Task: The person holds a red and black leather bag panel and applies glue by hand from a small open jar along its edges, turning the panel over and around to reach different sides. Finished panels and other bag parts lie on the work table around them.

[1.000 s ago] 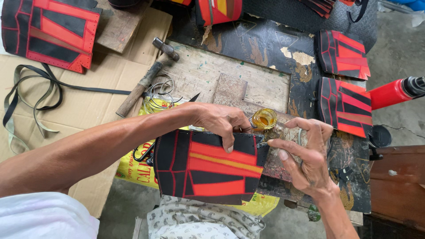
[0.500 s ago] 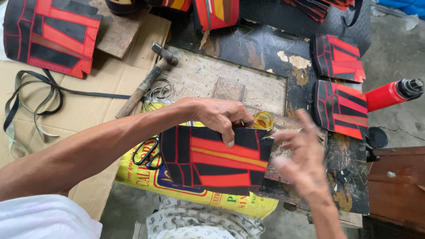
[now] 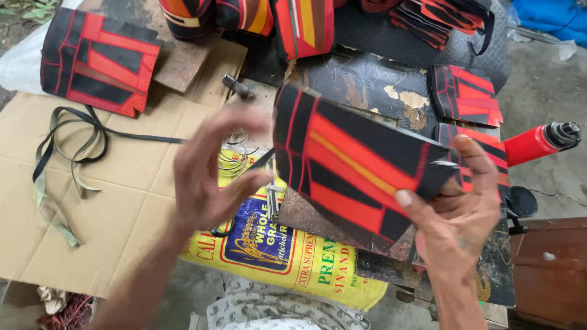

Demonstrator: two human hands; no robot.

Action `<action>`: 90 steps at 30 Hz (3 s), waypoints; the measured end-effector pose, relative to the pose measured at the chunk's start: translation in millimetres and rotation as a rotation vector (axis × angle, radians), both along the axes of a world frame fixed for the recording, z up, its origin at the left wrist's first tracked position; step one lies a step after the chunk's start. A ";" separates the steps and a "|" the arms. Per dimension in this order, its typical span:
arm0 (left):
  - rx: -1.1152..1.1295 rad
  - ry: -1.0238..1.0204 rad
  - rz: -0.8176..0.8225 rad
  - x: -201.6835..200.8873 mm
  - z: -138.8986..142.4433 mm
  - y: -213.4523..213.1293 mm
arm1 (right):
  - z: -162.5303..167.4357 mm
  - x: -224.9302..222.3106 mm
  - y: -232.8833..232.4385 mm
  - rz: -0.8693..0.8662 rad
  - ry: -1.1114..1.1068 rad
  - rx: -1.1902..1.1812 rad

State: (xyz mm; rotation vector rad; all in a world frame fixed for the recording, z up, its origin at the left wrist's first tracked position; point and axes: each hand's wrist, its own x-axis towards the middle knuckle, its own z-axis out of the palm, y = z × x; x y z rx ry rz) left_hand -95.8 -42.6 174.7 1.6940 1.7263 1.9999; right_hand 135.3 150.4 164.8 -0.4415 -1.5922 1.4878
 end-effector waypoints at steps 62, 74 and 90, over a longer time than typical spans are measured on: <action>0.252 -2.080 -0.375 102.6 -226.9 21.7 | -101.9 -37.2 1.3 -0.115 -0.033 -0.036; 0.158 -2.090 -0.309 104.5 -226.9 22.8 | -91.2 -39.0 -0.8 -0.100 -0.071 0.092; 0.227 -2.075 -0.411 104.1 -227.9 25.1 | -97.1 -26.8 1.0 -0.418 -0.327 0.800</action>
